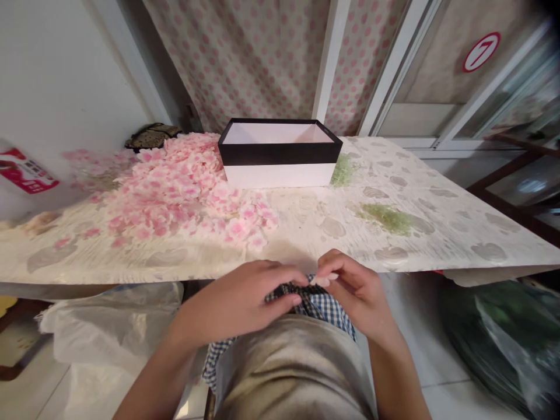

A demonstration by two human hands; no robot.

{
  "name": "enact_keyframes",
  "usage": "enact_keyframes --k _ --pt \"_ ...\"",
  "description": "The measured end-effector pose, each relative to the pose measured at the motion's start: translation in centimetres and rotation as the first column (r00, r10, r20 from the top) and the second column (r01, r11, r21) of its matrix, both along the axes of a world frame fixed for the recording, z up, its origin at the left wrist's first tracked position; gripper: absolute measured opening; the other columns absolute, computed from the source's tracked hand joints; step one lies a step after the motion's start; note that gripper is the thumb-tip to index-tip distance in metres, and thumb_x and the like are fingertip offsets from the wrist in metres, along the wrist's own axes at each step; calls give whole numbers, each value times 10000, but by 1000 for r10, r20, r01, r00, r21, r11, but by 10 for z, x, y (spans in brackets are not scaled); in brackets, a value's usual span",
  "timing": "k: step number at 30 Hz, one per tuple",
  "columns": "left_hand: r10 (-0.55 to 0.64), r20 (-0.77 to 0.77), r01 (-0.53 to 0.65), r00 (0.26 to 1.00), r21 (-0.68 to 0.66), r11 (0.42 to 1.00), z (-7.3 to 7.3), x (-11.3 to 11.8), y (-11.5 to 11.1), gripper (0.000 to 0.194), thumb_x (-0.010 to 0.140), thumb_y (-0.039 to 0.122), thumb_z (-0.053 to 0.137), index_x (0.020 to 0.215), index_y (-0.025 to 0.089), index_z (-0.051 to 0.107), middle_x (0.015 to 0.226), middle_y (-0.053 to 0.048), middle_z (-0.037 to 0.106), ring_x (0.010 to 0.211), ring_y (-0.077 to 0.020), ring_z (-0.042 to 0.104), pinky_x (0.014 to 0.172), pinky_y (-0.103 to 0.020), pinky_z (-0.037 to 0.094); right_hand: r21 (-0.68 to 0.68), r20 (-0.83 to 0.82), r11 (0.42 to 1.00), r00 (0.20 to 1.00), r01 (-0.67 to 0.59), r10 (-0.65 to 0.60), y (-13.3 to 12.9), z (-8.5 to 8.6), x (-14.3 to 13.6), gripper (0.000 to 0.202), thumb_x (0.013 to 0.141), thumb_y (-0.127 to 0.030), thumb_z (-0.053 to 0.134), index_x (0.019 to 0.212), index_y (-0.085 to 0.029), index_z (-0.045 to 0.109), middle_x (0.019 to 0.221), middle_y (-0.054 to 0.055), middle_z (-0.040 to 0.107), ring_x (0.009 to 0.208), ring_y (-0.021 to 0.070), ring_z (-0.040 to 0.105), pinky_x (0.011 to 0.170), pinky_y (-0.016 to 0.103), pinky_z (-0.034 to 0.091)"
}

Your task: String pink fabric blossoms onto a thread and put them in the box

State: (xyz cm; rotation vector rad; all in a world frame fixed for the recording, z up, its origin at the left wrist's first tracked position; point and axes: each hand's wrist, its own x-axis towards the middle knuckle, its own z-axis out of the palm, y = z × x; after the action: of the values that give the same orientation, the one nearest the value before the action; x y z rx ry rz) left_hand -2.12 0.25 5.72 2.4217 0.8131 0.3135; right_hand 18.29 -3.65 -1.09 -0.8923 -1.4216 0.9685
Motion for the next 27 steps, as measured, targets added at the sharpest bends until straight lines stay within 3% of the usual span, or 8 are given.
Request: enact_keyframes --k 3,6,13,17,22,24,27 --pt "182 -92 -175 979 75 982 -2 -18 17 183 930 274 480 945 221 655 933 1 695 876 -170 643 804 -296 460 30 -20 999 1000 18 -17 2 -6 8 125 845 -125 613 834 -246 646 827 -8 606 783 111 586 686 227 471" --pt "376 -177 -341 909 201 918 -13 -25 31 204 883 297 532 1013 168 623 1037 -74 660 973 -244 615 843 -359 454 -8 -14 1000 1000 12 -12 3 -11 15 165 827 -104 633 837 -261 680 828 -5 688 787 117 649 692 224 513" --pt "576 -217 -516 788 277 811 -27 -13 40 235 931 247 377 1011 102 543 1002 -143 587 919 -286 604 806 -405 470 -102 44 993 998 54 -49 1 -10 24 159 811 -142 672 835 -288 733 827 -14 767 780 121 718 717 203 573" --pt "557 -211 -510 803 238 826 -32 -17 46 225 907 272 431 986 107 561 1050 -137 522 906 -262 593 830 -405 474 -98 72 993 995 72 -65 2 -8 23 127 792 -153 690 804 -271 735 788 -10 768 743 124 723 681 194 580" --pt "508 -65 -496 859 142 857 -31 -18 50 123 849 235 502 800 152 578 871 -64 561 809 -203 591 779 -346 481 -80 65 993 994 91 -86 3 -6 16 97 742 -157 733 785 -244 725 732 4 759 685 155 725 630 242 594" --pt "484 61 -486 873 32 873 -26 -14 44 127 849 264 535 799 160 588 810 -42 608 764 -183 602 730 -306 482 -39 94 993 990 109 -105 1 -5 11 119 760 -129 703 771 -245 725 720 4 755 668 158 718 613 259 584" --pt "397 222 -371 891 -150 916 -17 -4 31 158 845 320 599 810 167 613 768 -17 658 730 -157 621 672 -252 476 95 130 987 982 127 -139 -2 -2 2 180 786 -93 654 778 -257 726 771 11 727 733 163 696 663 299 560"
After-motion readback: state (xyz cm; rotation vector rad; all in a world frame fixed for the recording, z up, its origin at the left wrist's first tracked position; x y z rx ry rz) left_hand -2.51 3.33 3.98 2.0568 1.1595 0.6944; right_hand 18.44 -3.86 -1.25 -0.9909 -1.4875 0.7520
